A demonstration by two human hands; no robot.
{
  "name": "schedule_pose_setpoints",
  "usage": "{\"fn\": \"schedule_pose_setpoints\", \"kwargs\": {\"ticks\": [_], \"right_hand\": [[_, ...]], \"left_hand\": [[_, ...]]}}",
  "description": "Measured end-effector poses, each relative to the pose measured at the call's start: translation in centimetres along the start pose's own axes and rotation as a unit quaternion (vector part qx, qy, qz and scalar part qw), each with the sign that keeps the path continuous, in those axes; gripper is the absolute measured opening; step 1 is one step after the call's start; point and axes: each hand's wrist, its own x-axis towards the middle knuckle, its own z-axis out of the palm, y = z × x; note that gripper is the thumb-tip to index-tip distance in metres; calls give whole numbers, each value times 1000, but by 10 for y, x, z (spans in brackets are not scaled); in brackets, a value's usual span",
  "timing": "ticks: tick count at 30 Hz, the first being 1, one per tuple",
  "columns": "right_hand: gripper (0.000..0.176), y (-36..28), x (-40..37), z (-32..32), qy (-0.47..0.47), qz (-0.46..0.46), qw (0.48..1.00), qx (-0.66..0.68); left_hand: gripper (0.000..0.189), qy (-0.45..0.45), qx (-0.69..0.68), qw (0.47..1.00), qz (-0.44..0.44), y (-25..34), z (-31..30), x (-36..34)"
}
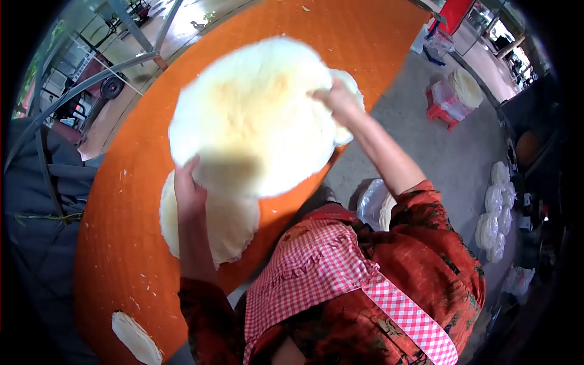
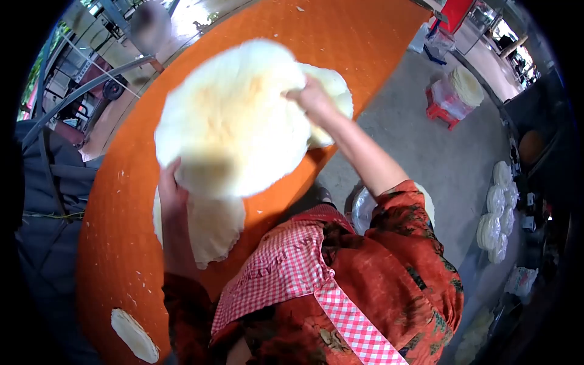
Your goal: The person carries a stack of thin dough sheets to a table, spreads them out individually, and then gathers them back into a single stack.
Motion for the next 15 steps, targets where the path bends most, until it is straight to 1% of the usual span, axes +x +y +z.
{"fn": "schedule_pose_setpoints", "kwargs": {"ticks": [1,2,3,4,5,6,8,9,10,12,13,15], "right_hand": [[42,-11,12,-25,-2,-5,998,58],[36,-25,16,-41,23,-16,996,90],[40,-26,23,-61,22,-15,994,101],[44,-27,32,-84,20,-13,993,114],[43,-16,42,-104,37,2,991,125],[43,4,56,-128,55,10,994,97],[43,65,77,-173,95,32,994,43],[43,99,80,-189,101,73,992,2],[43,128,83,-205,104,114,987,-41],[39,167,82,-228,110,151,982,17],[37,175,82,-236,113,168,978,46],[36,171,85,-239,99,201,973,59]], "left_hand": [[53,15,-126,991,-52,13,21,25],[55,42,-241,965,-98,27,43,49],[56,46,-320,939,-120,26,61,75],[56,61,-310,941,-123,10,78,100],[56,42,-302,943,-131,-7,94,121],[54,55,-294,948,-110,-26,116,137],[47,38,-245,954,-167,-73,154,156],[45,29,-203,953,-221,-129,164,158],[43,20,-161,947,-276,-173,174,160],[41,100,-75,942,-312,-179,213,137],[41,139,-30,934,-328,-179,227,128],[44,168,-24,935,-312,-184,228,127]]}}
